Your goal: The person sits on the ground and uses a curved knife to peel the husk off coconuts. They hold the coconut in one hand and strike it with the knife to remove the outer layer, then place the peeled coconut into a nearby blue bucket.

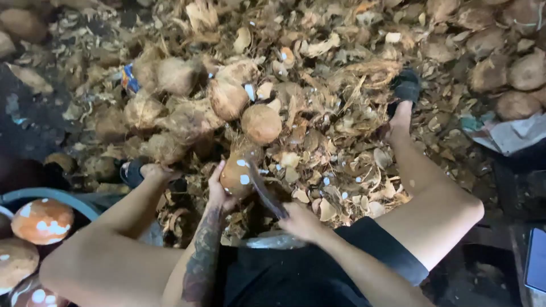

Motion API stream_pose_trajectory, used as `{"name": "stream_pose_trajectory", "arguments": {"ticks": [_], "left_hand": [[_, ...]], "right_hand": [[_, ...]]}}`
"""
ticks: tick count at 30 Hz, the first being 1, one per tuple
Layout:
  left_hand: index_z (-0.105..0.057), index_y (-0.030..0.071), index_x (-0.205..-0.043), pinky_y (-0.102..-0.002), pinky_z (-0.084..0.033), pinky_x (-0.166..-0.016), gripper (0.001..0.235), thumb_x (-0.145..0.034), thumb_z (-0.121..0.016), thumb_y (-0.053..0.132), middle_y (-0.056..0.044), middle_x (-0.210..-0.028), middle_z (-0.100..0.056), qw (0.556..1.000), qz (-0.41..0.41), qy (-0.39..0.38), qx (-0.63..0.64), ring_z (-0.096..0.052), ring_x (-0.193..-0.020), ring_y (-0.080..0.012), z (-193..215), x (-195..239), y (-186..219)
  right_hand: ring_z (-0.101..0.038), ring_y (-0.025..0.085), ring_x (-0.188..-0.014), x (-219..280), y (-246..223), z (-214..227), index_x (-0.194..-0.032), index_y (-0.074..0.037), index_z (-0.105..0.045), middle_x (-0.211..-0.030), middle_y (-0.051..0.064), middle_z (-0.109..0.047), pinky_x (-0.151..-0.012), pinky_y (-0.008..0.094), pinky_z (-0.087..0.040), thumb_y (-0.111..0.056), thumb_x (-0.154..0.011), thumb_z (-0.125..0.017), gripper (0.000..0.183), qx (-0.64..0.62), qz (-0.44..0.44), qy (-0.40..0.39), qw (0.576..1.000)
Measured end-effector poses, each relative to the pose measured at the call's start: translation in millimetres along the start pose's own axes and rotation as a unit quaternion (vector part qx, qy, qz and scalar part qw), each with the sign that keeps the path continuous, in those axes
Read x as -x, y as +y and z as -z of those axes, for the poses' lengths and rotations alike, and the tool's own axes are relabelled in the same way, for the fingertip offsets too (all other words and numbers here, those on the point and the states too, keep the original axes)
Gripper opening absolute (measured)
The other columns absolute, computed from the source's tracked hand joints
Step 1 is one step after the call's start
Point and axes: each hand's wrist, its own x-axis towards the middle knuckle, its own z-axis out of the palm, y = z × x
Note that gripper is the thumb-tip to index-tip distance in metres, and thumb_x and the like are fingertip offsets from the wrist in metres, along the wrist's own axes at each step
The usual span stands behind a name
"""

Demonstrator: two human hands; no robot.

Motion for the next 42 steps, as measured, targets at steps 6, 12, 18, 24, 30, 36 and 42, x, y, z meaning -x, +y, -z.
{"name": "stream_pose_trajectory", "arguments": {"ticks": [6, 12, 18, 24, 30, 36, 42], "left_hand": [[-0.076, 0.014, -0.117, -0.054, -0.064, -0.084, 0.071, -0.082, -0.064, 0.075, -0.019, -0.120, -0.075, 0.999, -0.005, 0.013, 0.038, -0.074, -0.104, -0.0407, -9.9, 18.5, -0.7], [-0.069, 0.001, -0.127, -0.053, -0.058, -0.094, 0.063, -0.092, -0.061, 0.054, -0.024, -0.120, -0.074, 0.997, 0.045, 0.052, -0.025, -0.070, -0.108, -0.0390, -29.1, 22.9, -1.6], [-0.071, 0.007, -0.124, -0.046, -0.062, -0.080, 0.060, -0.091, -0.066, 0.057, -0.015, -0.111, -0.076, 0.999, -0.006, 0.032, 0.017, -0.072, -0.100, -0.0339, -12.2, 20.4, 4.6], [-0.066, 0.001, -0.135, -0.056, -0.059, -0.088, 0.075, -0.084, -0.065, 0.056, -0.024, -0.121, -0.072, 0.999, -0.017, -0.029, 0.035, -0.069, -0.106, -0.0434, 1.8, 11.8, 36.1], [-0.072, 0.016, -0.122, -0.052, -0.057, -0.082, 0.061, -0.082, -0.067, 0.062, -0.015, -0.118, -0.074, 0.988, 0.036, 0.122, -0.087, -0.069, -0.105, -0.0360, -34.1, 27.2, 17.9], [-0.069, -0.001, -0.124, -0.046, -0.061, -0.084, 0.062, -0.097, -0.058, 0.053, -0.022, -0.112, -0.077, 0.996, 0.013, -0.014, -0.085, -0.074, -0.096, -0.0347, -3.7, 10.6, 1.7], [-0.071, 0.004, -0.125, -0.054, -0.060, -0.081, 0.072, -0.083, -0.068, 0.062, -0.022, -0.114, -0.074, 1.000, 0.020, -0.004, 0.001, -0.071, -0.100, -0.0415, 0.5, 6.2, 13.2]], "right_hand": [[-0.065, 0.023, -0.042, 24.7, -11.0, 35.7, -0.043, -0.015, -0.062, -0.041, 0.004, -0.063, -0.052, 0.037, -0.051, -0.032, -0.091, -0.064, 0.051, -0.136, -0.043, 0.086, 0.986], [-0.063, 0.012, -0.068, 100.3, -95.4, 65.2, -0.085, -0.017, -0.055, -0.075, -0.002, -0.061, -0.066, 0.026, -0.055, -0.028, -0.100, -0.054, 0.019, -0.184, 0.515, 0.272, 0.792], [-0.066, 0.019, -0.063, 39.4, -41.4, 12.6, -0.096, -0.004, -0.066, -0.074, 0.008, -0.065, -0.058, 0.031, -0.055, -0.013, -0.094, -0.054, 0.015, -0.118, -0.219, -0.008, 0.969], [-0.061, 0.017, -0.059, 41.5, 0.7, 41.3, -0.078, -0.013, -0.061, -0.066, 0.001, -0.065, -0.060, 0.036, -0.047, -0.017, -0.086, -0.071, 0.013, -0.022, 0.078, 0.193, 0.978], [-0.067, 0.022, -0.058, 111.7, -108.3, 56.5, -0.087, -0.011, -0.053, -0.065, 0.006, -0.061, -0.053, 0.033, -0.061, -0.010, -0.089, -0.057, 0.004, -0.161, 0.612, 0.311, 0.709], [-0.055, 0.025, -0.038, 44.1, -17.0, -2.7, -0.063, -0.004, -0.050, -0.046, 0.013, -0.051, -0.053, 0.036, -0.051, -0.009, -0.080, -0.052, 0.018, -0.201, -0.148, -0.011, 0.968], [-0.065, 0.016, -0.043, 88.6, -67.4, 52.7, -0.060, -0.013, -0.062, -0.047, -0.001, -0.067, -0.051, 0.035, -0.057, -0.004, -0.078, -0.063, 0.020, -0.079, 0.120, 0.129, 0.981]]}}
